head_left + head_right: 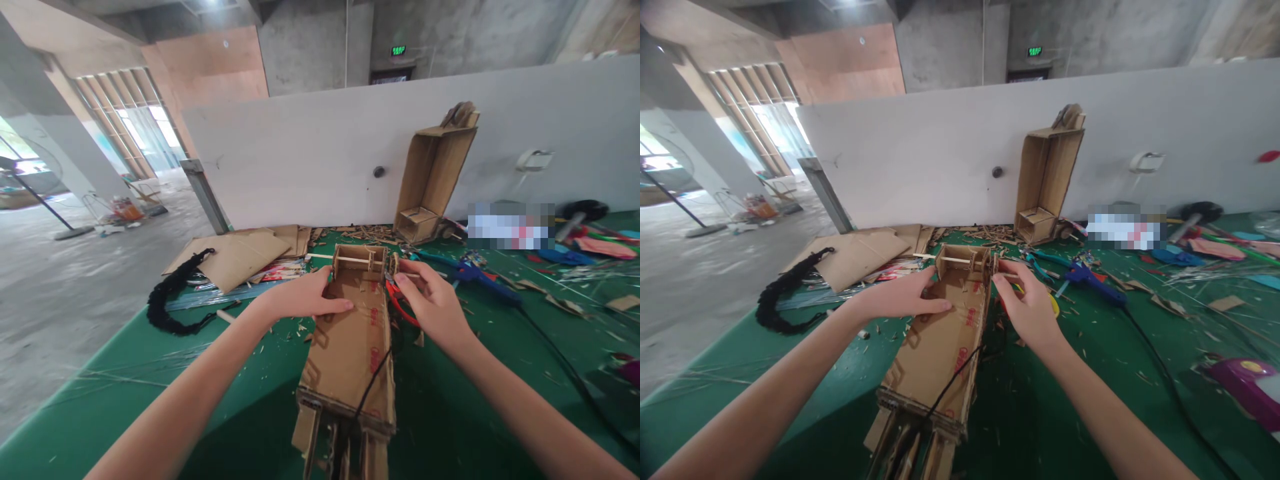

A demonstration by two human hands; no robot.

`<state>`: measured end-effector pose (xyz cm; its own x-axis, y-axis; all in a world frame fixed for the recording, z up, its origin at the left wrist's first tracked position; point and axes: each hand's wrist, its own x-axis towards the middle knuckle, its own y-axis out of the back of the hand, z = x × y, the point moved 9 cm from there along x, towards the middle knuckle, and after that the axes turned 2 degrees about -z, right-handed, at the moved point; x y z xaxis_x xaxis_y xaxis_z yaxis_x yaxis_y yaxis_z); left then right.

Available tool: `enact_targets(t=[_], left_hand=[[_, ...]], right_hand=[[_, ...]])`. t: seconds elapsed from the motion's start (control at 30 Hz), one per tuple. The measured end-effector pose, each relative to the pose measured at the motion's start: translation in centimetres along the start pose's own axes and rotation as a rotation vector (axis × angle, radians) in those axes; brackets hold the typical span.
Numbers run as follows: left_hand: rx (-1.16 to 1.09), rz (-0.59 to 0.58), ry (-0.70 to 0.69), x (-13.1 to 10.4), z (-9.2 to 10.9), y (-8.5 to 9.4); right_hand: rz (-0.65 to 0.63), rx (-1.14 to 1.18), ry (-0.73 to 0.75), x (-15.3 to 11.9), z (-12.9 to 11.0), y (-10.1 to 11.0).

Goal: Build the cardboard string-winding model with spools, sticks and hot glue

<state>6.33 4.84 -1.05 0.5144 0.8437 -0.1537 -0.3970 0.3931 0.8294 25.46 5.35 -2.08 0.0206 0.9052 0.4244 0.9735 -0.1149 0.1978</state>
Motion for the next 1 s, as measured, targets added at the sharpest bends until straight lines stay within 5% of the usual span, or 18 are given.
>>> enact_targets(t=[1.0], left_hand=[[0.027, -0.001, 0.005, 0.01, 0.31, 0.01]], right_hand=[[0.022, 0.016, -0.034, 0.0, -0.21, -0.08]])
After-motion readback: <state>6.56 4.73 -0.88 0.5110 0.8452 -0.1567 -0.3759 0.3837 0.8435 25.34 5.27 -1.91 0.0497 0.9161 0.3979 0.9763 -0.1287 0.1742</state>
